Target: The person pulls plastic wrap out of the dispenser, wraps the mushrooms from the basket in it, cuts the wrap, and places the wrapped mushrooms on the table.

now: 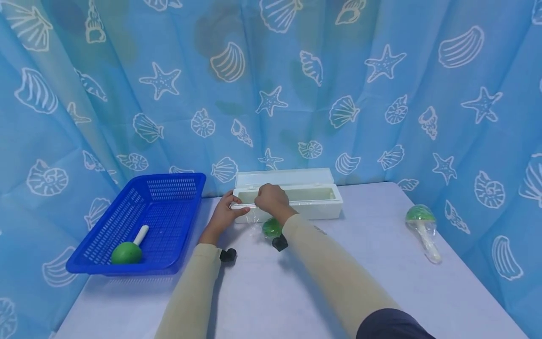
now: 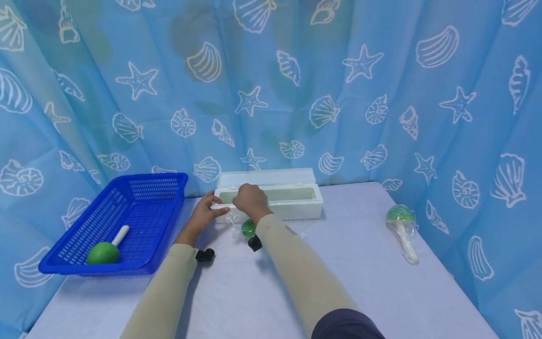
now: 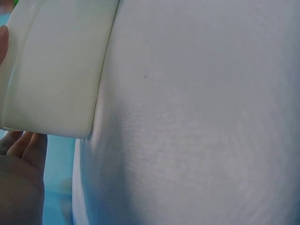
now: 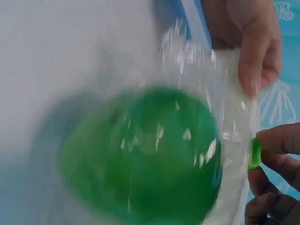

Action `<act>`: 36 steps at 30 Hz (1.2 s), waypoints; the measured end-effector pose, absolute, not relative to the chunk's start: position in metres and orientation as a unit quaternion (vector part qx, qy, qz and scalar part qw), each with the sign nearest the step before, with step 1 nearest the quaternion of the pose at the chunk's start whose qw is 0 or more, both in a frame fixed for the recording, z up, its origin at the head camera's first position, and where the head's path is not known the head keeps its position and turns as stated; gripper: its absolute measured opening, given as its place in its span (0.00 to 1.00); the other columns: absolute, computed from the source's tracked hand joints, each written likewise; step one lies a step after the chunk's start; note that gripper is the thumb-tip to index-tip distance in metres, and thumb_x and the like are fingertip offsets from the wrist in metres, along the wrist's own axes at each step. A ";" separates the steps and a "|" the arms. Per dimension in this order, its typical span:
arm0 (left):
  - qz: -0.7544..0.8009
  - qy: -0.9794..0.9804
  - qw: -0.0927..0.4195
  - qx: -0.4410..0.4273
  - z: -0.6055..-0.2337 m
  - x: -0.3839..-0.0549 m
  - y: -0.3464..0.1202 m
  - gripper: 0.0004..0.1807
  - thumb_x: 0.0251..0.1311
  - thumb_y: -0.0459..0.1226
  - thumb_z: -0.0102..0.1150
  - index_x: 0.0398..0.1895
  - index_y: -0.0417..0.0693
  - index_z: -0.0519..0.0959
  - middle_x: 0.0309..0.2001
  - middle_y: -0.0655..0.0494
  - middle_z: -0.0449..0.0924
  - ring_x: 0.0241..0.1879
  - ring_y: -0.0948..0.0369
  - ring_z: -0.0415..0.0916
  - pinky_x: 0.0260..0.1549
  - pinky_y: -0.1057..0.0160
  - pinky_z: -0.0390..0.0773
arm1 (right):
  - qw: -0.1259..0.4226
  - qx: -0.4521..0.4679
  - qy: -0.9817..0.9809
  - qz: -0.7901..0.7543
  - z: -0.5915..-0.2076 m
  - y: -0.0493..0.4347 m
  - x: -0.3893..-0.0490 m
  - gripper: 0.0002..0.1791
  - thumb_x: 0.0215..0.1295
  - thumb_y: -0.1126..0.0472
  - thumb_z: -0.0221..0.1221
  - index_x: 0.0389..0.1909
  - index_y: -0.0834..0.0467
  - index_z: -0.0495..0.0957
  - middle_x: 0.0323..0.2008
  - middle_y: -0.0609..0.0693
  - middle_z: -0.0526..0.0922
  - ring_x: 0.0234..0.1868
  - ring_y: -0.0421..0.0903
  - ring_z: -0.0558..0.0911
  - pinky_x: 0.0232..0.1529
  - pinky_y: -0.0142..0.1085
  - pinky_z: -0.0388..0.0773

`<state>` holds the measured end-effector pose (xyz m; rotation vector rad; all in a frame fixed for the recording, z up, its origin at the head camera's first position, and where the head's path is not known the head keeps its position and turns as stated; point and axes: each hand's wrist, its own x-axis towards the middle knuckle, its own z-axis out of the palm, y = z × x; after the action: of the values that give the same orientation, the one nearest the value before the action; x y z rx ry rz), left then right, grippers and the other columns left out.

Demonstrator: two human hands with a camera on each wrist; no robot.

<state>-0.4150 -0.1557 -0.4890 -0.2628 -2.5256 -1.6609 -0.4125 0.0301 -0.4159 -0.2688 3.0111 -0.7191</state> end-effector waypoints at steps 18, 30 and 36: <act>-0.516 -0.853 0.044 -0.068 -0.487 -0.420 -0.155 0.18 0.54 0.43 0.71 0.37 0.43 0.74 0.74 0.45 0.51 0.73 0.43 0.44 0.66 0.41 0.51 | 0.100 -0.037 0.983 -0.150 -0.393 0.209 -0.427 0.09 0.59 0.57 0.59 0.34 0.58 0.82 0.31 0.51 0.80 0.31 0.50 0.76 0.32 0.44 0.76; -0.542 -0.837 0.038 -0.070 -0.487 -0.416 -0.150 0.16 0.54 0.40 0.71 0.36 0.41 0.74 0.74 0.43 0.50 0.73 0.43 0.44 0.66 0.40 0.50 | 0.099 -0.038 0.970 -0.217 -0.404 0.254 -0.424 0.06 0.61 0.59 0.63 0.29 0.58 0.81 0.32 0.53 0.81 0.33 0.51 0.75 0.33 0.44 0.73; -0.549 -0.832 0.057 -0.061 -0.488 -0.409 -0.148 0.15 0.54 0.38 0.71 0.37 0.39 0.77 0.74 0.42 0.51 0.72 0.42 0.45 0.65 0.40 0.53 | 0.072 -0.098 0.966 -0.228 -0.414 0.248 -0.414 0.12 0.65 0.61 0.61 0.46 0.61 0.82 0.43 0.55 0.82 0.44 0.53 0.78 0.44 0.47 0.78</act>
<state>-0.4086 -0.1476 -0.4883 -0.1852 -2.5222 -1.6649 -0.4137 0.2478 -0.4142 -0.2949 2.9042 -0.6851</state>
